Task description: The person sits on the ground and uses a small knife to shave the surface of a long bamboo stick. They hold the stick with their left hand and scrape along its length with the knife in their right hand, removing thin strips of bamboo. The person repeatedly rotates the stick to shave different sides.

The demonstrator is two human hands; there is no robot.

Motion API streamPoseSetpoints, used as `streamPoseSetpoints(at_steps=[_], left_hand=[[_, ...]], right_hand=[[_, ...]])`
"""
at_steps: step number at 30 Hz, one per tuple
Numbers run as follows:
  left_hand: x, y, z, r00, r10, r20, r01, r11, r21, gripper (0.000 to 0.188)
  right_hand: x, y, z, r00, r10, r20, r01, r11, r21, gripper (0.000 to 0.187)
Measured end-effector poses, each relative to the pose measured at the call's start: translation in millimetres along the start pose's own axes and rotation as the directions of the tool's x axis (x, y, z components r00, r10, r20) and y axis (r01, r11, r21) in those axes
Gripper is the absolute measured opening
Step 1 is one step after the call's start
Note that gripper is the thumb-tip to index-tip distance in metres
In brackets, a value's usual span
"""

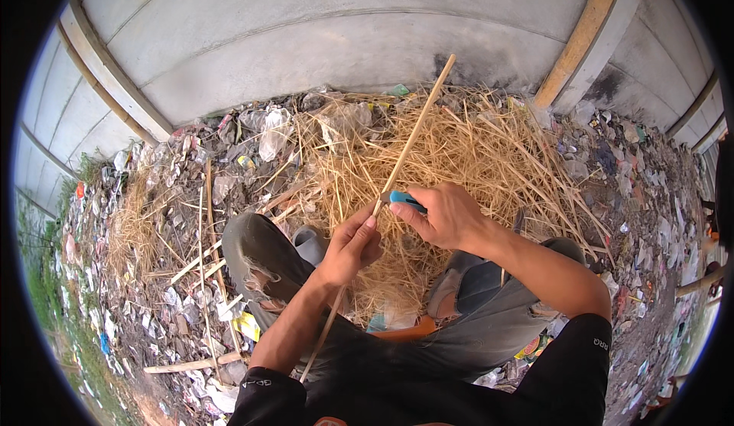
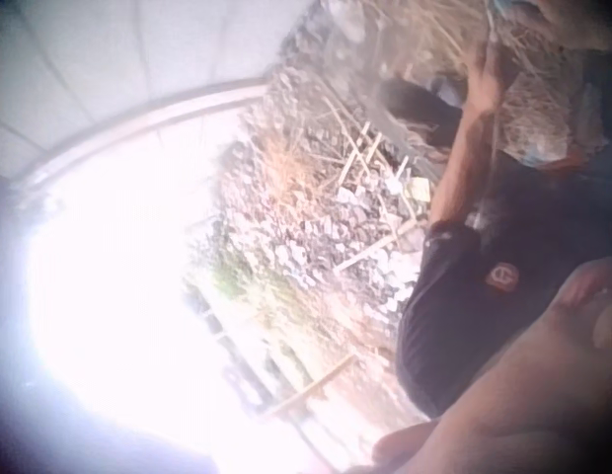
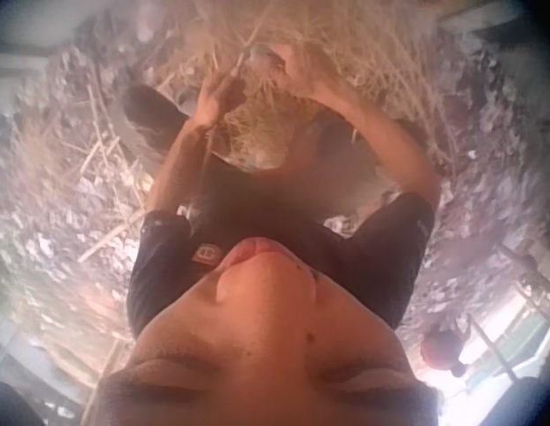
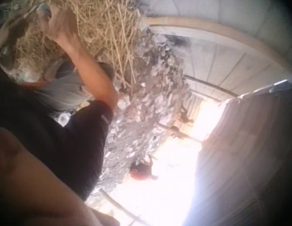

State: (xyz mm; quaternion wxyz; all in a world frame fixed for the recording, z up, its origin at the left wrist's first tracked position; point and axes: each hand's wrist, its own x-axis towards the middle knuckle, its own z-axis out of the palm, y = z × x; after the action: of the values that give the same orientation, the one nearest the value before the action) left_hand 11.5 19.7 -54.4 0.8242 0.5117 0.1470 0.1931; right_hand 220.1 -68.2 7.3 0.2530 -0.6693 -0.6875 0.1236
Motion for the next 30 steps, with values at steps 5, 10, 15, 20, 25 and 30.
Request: streamPoseSetpoints(at_steps=[5, 10, 15, 20, 25, 30], left_hand=[[-3, -5, 1, 1.0, -0.004, -0.019, 0.005, 1.0, 0.014, 0.048], [-5, -5, 0, 0.997, -0.01, -0.075, 0.015, 0.997, 0.073, 0.05], [-6, -8, -7, 0.998, -0.035, -0.048, 0.041, 0.99, 0.134, 0.055], [-13, -11, 2, 0.995, -0.085, 0.05, 0.073, 0.974, 0.216, 0.059], [-18, -15, 4, 0.981, -0.135, 0.138, 0.105, 0.973, 0.205, 0.058], [-39, -7, -19, 0.983, -0.159, 0.094, 0.14, 0.974, 0.176, 0.049]], right_hand=[[1, -3, 5, 0.996, 0.055, 0.07, -0.059, 0.997, 0.051, 0.056], [5, 0, 1, 0.992, 0.052, 0.112, -0.042, 0.995, -0.092, 0.057], [26, 40, -10, 0.986, 0.153, -0.071, -0.163, 0.975, -0.152, 0.061], [33, 123, -65, 0.868, 0.417, -0.27, -0.472, 0.861, -0.19, 0.065], [28, 176, -104, 0.59, 0.667, -0.454, -0.72, 0.69, 0.079, 0.071], [-25, 235, -158, 0.405, 0.585, -0.703, -0.681, 0.706, 0.195, 0.075]])
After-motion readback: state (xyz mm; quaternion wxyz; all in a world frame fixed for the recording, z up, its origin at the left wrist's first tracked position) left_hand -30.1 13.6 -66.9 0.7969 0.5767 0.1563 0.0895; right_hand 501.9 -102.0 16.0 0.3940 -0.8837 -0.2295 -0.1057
